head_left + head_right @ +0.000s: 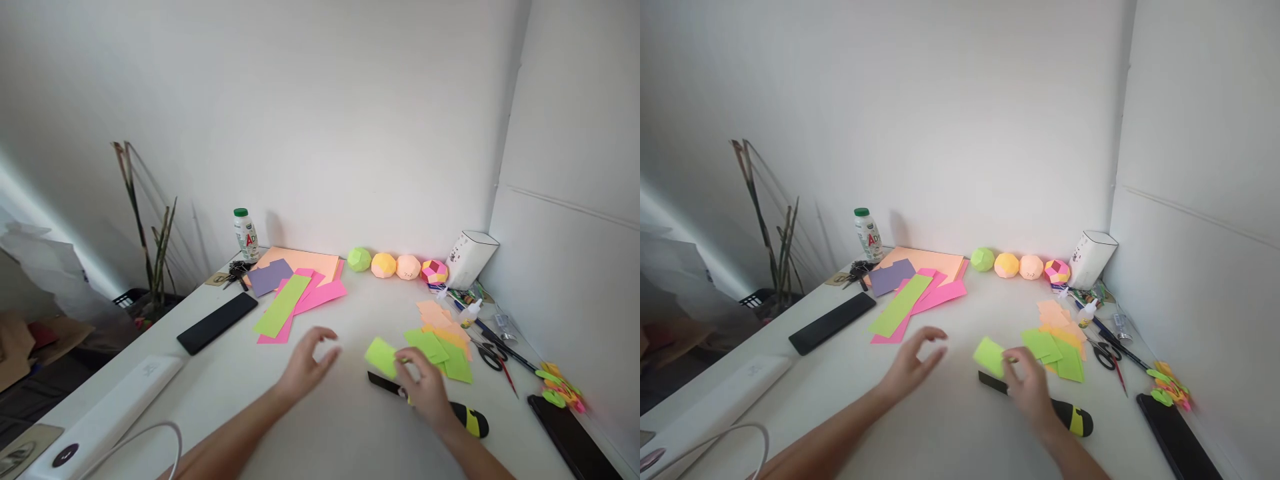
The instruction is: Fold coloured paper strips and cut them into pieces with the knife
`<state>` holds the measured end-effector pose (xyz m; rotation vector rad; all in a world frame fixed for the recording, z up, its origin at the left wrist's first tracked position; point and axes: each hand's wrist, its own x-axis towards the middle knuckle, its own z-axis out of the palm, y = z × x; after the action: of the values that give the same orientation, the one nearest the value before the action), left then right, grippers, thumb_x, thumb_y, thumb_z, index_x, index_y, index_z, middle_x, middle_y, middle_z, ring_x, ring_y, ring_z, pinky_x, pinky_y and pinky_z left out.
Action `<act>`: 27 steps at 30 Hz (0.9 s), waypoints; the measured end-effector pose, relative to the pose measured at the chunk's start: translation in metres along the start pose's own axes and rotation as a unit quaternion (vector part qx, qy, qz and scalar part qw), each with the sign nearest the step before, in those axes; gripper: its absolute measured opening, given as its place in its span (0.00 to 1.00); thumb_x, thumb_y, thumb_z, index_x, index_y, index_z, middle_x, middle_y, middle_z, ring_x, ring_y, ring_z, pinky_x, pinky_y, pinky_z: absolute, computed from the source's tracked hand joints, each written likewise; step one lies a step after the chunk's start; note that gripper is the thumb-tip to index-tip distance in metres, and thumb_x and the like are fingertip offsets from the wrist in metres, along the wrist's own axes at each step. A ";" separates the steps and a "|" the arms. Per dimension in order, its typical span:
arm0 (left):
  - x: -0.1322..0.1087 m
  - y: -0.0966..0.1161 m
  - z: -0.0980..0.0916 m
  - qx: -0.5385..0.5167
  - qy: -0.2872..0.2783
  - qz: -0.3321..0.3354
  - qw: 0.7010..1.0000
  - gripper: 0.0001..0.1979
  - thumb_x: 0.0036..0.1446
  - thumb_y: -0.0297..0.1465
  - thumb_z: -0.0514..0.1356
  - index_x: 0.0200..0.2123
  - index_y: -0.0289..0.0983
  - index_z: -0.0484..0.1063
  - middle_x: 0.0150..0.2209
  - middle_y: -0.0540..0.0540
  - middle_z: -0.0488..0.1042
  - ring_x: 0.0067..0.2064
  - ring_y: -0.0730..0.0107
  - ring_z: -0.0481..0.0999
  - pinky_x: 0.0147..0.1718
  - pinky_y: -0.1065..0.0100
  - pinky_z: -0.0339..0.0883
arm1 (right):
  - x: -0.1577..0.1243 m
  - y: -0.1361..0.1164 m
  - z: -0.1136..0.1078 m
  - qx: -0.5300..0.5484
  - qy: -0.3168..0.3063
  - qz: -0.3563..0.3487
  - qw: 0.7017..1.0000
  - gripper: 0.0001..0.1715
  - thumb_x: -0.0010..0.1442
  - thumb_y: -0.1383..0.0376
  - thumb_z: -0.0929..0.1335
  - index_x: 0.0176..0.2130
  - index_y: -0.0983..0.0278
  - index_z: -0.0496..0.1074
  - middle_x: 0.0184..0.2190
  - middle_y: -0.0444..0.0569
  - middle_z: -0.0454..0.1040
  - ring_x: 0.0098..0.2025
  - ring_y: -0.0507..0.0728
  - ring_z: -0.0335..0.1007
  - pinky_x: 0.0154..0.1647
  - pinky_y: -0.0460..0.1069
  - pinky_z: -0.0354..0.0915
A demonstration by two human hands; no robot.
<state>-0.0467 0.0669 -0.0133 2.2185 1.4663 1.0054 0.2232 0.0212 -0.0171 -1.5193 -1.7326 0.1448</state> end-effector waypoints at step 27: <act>0.024 -0.091 -0.045 0.320 -0.117 -0.115 0.933 0.21 0.50 0.18 0.49 0.48 0.31 0.66 0.41 0.37 0.75 0.46 0.56 0.72 0.41 0.63 0.64 | -0.012 0.005 -0.043 -0.140 -0.266 -0.075 0.951 0.32 0.52 0.62 0.68 0.56 0.63 0.64 0.50 0.56 0.70 0.51 0.64 0.66 0.50 0.59 0.65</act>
<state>-0.1343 0.1225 -0.0260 2.3680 2.0827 0.1765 0.2529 -0.0055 0.0033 -1.6404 -2.3749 0.2566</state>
